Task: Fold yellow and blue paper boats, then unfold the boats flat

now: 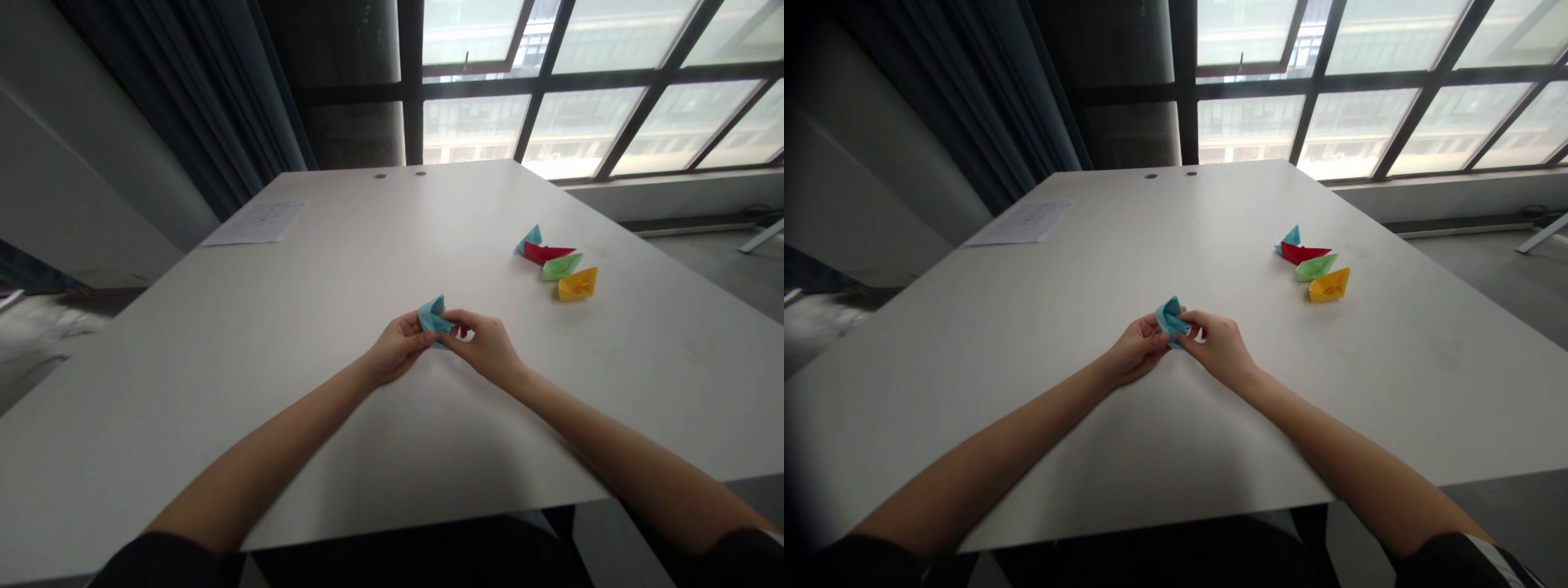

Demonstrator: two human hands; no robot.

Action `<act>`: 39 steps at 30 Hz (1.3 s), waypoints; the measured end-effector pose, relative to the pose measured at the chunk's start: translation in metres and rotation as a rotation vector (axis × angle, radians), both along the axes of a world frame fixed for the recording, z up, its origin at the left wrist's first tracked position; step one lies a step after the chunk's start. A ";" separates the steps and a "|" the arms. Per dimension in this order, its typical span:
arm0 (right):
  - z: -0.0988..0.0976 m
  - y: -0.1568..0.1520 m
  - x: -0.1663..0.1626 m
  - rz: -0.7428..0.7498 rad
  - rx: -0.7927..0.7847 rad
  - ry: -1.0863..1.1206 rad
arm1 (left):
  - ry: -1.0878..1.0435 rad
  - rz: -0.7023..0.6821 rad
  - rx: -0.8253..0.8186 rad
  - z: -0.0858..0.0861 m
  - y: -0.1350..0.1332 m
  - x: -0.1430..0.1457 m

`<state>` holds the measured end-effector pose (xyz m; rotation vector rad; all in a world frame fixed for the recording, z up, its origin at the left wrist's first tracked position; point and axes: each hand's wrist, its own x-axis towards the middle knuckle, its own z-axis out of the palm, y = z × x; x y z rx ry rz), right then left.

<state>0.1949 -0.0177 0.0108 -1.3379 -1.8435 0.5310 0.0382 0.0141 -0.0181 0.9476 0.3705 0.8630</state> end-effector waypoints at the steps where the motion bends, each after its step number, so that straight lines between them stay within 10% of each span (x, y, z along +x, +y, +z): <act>1: 0.000 0.000 0.000 0.001 0.021 -0.007 | 0.003 0.002 0.006 0.000 0.000 0.000; 8: -0.008 0.002 0.004 0.123 0.211 -0.174 | 0.059 -0.007 0.043 -0.001 -0.001 0.001; 19: -0.005 0.003 0.009 0.046 0.094 -0.313 | 0.029 -0.025 -0.008 0.002 -0.002 0.001; 39: -0.016 0.014 0.004 0.094 -0.245 0.224 | 0.173 0.136 -0.025 -0.005 0.001 -0.002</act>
